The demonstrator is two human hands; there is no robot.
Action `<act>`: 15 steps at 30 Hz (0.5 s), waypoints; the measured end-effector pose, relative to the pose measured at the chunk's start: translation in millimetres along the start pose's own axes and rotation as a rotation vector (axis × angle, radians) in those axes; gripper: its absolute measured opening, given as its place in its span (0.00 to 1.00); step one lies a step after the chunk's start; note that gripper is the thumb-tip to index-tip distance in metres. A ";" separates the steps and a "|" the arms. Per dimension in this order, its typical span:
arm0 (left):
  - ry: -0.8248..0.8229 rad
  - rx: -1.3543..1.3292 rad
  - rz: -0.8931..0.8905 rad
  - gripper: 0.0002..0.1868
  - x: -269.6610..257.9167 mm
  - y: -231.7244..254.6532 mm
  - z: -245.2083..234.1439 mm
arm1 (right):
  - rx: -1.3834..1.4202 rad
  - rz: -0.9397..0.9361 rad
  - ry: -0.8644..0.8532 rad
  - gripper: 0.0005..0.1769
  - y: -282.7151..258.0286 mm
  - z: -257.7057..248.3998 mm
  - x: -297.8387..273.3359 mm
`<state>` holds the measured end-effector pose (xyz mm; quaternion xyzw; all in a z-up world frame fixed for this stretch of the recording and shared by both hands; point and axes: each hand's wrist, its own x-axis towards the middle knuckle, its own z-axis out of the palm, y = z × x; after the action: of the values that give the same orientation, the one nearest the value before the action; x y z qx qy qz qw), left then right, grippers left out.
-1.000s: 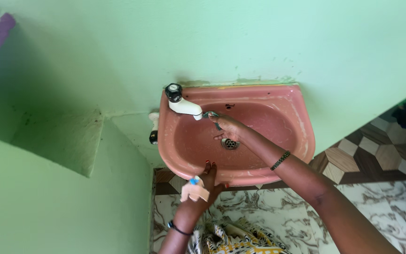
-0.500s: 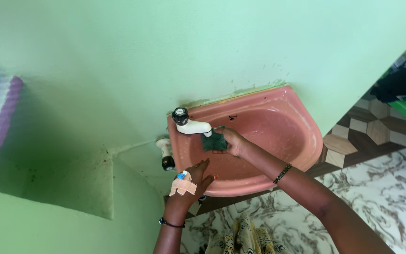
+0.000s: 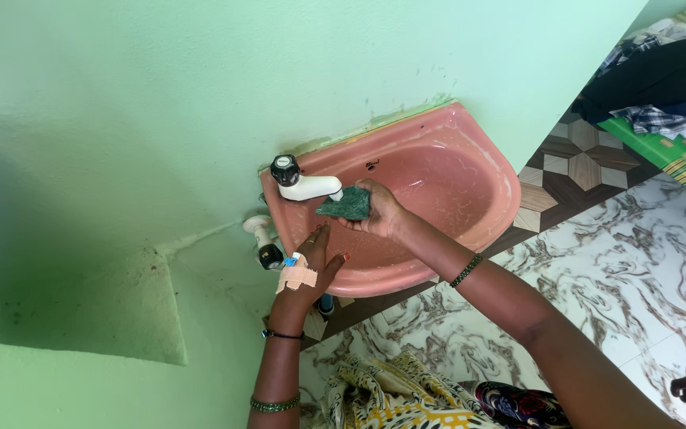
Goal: The person scrubs the interior bowl and exterior rim of a pink wall-mounted sink using a green sponge, wipes around the base of the white faucet, and then rinses the sponge under the tap.
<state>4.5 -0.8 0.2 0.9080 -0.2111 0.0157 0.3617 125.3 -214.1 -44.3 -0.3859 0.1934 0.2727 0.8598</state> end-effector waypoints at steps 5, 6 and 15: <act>0.004 0.001 -0.064 0.41 6.9 0.8 4.5 | 0.102 0.003 -0.067 0.20 3.0 -0.8 20.3; 0.020 -0.009 -0.074 0.42 7.3 -0.6 6.3 | 0.079 -0.004 -0.022 0.19 2.4 3.4 23.3; 0.054 0.072 -0.064 0.42 4.4 -26.4 23.1 | 0.018 0.016 0.173 0.17 -12.4 22.5 -9.5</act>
<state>16.1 -0.6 -33.2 0.9259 -0.1716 0.0361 0.3345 128.3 -206.7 -18.1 -0.3986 0.2725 0.2434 0.8412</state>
